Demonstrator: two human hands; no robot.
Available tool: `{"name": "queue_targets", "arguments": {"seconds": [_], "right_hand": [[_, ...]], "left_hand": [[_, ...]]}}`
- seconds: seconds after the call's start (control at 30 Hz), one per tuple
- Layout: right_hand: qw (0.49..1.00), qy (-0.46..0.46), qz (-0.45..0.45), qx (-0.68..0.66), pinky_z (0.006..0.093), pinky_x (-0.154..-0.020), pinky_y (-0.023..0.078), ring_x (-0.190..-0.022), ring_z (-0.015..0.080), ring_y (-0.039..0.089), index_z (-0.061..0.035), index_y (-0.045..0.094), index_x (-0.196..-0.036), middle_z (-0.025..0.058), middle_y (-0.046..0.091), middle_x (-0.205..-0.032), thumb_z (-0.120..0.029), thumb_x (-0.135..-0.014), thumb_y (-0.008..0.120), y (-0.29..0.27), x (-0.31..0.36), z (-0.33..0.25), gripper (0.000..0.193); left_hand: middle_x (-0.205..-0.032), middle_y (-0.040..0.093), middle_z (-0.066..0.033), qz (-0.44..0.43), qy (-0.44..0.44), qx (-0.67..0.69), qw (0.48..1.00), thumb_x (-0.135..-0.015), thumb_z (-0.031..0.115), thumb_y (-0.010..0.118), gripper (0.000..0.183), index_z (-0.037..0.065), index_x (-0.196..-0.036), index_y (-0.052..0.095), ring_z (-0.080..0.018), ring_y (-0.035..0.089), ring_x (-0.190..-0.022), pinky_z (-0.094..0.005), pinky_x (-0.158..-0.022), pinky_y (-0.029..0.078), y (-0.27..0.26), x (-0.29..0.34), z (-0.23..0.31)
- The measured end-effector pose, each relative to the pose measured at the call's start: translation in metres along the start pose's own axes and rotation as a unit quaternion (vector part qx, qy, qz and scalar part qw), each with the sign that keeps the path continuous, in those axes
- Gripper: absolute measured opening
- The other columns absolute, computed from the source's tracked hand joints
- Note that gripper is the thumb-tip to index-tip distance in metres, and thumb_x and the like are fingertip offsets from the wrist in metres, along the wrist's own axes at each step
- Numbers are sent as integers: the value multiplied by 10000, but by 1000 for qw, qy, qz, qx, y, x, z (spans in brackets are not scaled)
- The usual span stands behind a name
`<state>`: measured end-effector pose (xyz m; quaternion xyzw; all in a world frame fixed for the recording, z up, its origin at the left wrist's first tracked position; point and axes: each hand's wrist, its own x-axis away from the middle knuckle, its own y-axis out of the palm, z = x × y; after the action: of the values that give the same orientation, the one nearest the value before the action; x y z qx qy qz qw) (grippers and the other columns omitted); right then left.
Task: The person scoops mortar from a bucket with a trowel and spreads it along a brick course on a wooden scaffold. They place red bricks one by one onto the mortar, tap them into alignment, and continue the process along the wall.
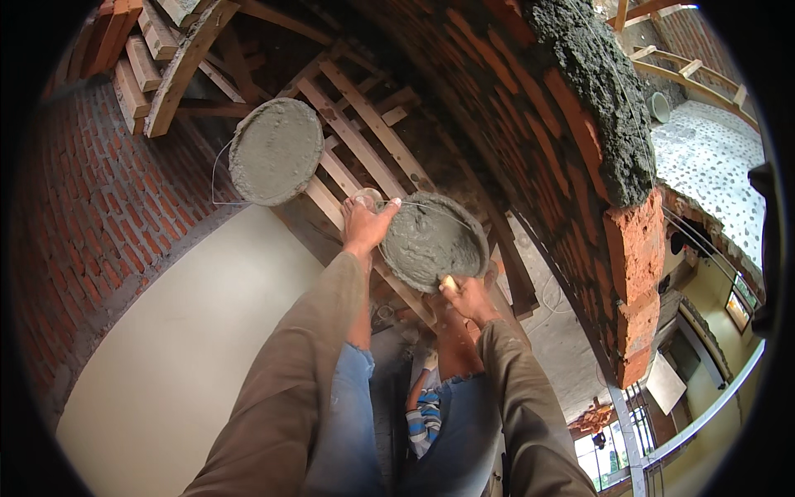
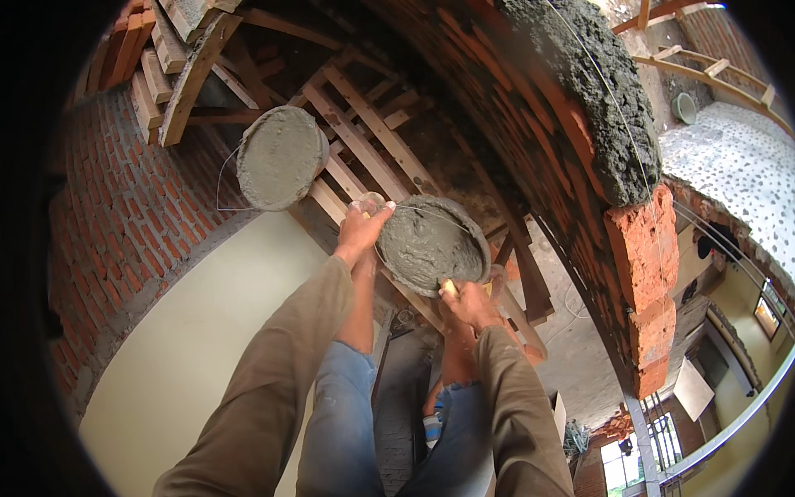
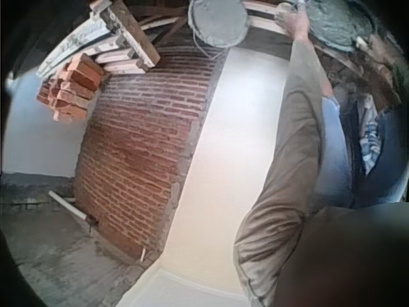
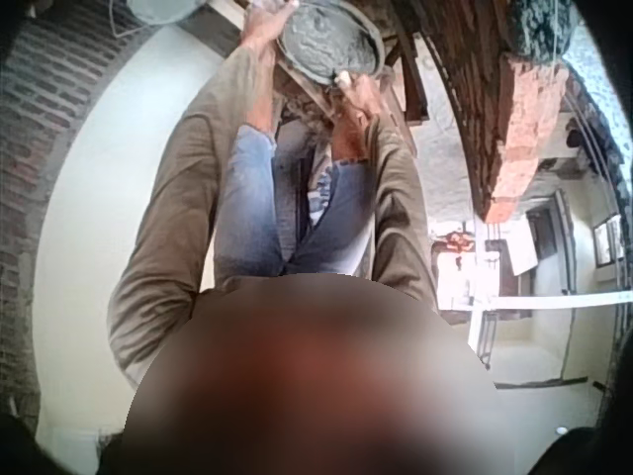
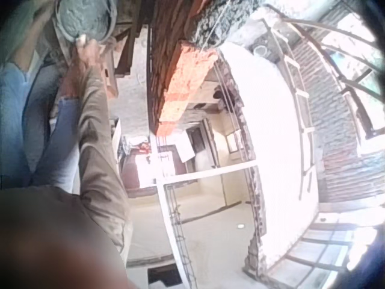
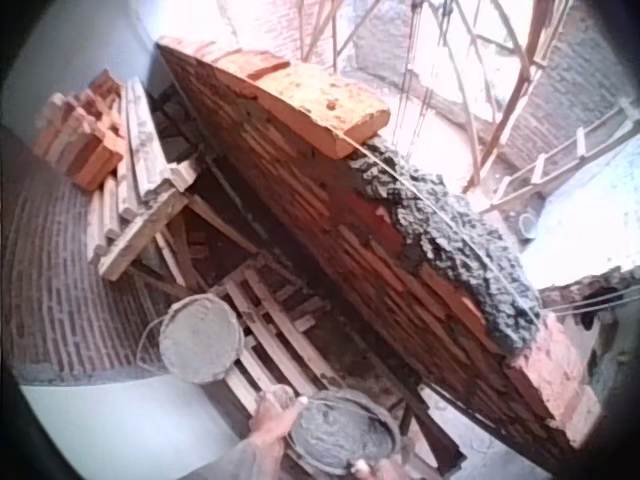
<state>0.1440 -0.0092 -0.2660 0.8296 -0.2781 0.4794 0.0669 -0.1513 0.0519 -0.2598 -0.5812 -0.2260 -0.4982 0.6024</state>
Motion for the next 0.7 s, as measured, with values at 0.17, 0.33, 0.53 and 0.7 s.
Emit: {"name": "queue_targets", "arguments": {"seconds": [0.17, 0.33, 0.53, 0.7], "right_hand": [[998, -15, -5, -61, 399, -822, 539, -935, 343, 714, -69, 739, -1137, 197, 739, -980, -373, -885, 698, -17, 25, 13, 397], [946, -112, 114, 284, 428, -757, 541, -875, 360, 692, -63, 642, -1282, 172, 699, -996, -266, -932, 644, -24, 59, -6, 405], [892, -96, 233, 374, 465, -697, 539, -837, 347, 681, -34, 572, -1310, 173, 676, -988, -216, -930, 578, -47, 101, -30, 421], [952, 85, 78, 284, 522, -738, 553, -878, 414, 705, -10, 605, -1238, 267, 701, -992, -266, -944, 568, -57, 75, -43, 392]], "left_hand": [[-1431, 536, -263, 28, 0, 39, 999, -799, 595, 750, 877, -59, -1343, 537, -375, 531, -1327, -447, -1084, 430, -17, 15, -7], [-1130, 707, -220, 108, 33, 82, 990, -886, 449, 759, 697, -103, -1266, 566, -257, 679, -1085, -346, -932, 519, -48, 17, -62], [-1195, 687, -245, 148, 34, 82, 985, -916, 351, 723, 588, -95, -1271, 579, -295, 677, -1125, -374, -971, 513, -103, 33, -129], [-1301, 641, -253, 148, 30, 110, 982, -954, 243, 689, 525, -107, -1315, 537, -285, 660, -1164, -357, -1002, 503, -109, 58, -150]]}}
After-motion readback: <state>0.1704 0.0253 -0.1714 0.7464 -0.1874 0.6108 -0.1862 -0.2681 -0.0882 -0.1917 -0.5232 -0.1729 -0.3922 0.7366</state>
